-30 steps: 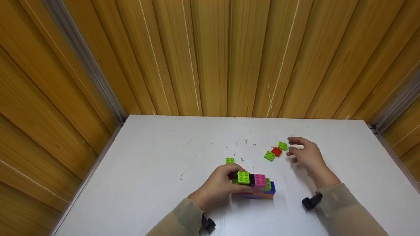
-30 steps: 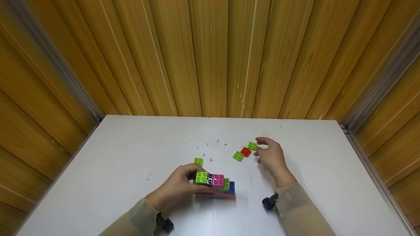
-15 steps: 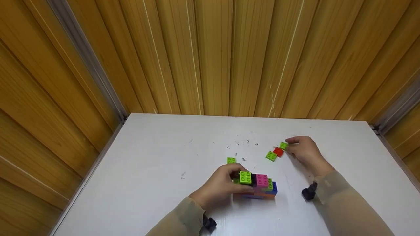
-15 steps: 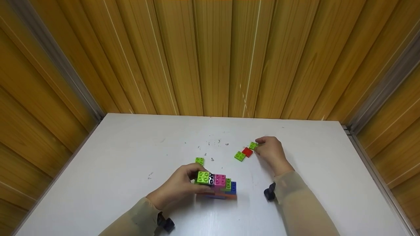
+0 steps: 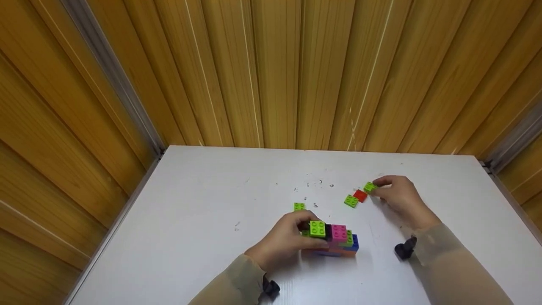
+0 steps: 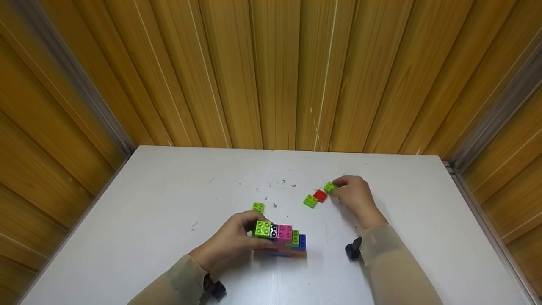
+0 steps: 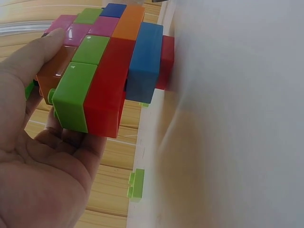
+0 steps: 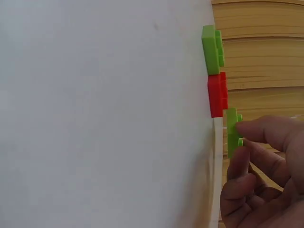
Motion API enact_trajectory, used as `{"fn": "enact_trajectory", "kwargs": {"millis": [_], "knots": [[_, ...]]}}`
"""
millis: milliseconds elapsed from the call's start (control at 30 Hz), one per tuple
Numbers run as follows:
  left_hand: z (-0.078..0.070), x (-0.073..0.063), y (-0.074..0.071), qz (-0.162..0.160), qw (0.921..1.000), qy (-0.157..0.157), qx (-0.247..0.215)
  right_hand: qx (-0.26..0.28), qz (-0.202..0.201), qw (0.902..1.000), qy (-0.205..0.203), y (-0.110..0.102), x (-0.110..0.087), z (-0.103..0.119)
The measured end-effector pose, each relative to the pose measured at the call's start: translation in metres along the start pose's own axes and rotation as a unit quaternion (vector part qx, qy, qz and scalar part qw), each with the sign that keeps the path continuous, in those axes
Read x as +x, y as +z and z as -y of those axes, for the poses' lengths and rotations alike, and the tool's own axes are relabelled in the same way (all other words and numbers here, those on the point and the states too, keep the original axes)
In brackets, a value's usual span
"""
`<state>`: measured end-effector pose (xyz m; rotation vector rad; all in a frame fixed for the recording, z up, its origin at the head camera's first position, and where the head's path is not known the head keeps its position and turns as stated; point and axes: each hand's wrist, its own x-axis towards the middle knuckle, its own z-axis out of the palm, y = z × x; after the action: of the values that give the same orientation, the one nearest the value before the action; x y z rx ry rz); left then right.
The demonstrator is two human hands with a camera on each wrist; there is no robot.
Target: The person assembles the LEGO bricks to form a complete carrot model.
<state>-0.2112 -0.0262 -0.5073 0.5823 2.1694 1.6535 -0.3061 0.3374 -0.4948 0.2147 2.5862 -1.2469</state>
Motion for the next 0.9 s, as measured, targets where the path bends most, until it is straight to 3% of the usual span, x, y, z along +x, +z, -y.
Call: {"fn": "enact_trajectory", "kwargs": {"millis": [267, 433, 700, 900], "knots": [[0.000, 0.001, 0.000, 0.001, 1.0000, 0.003, -0.003, -0.040, -0.033, 0.9970, -0.058, -0.011, -0.018, 0.003], [0.000, 0.001, 0.000, 0.000, 0.9999, 0.009, -0.008, -0.016, -0.039, 0.9958, -0.081, -0.011, -0.029, 0.002], [0.000, 0.001, 0.000, 0.000, 0.9999, 0.006, -0.011, 0.020, -0.015, 0.9958, -0.088, -0.004, -0.047, 0.002], [-0.001, 0.001, 0.001, 0.003, 0.9999, 0.004, -0.011, 0.067, 0.000, 0.9902, -0.122, 0.005, -0.060, 0.001]]}}
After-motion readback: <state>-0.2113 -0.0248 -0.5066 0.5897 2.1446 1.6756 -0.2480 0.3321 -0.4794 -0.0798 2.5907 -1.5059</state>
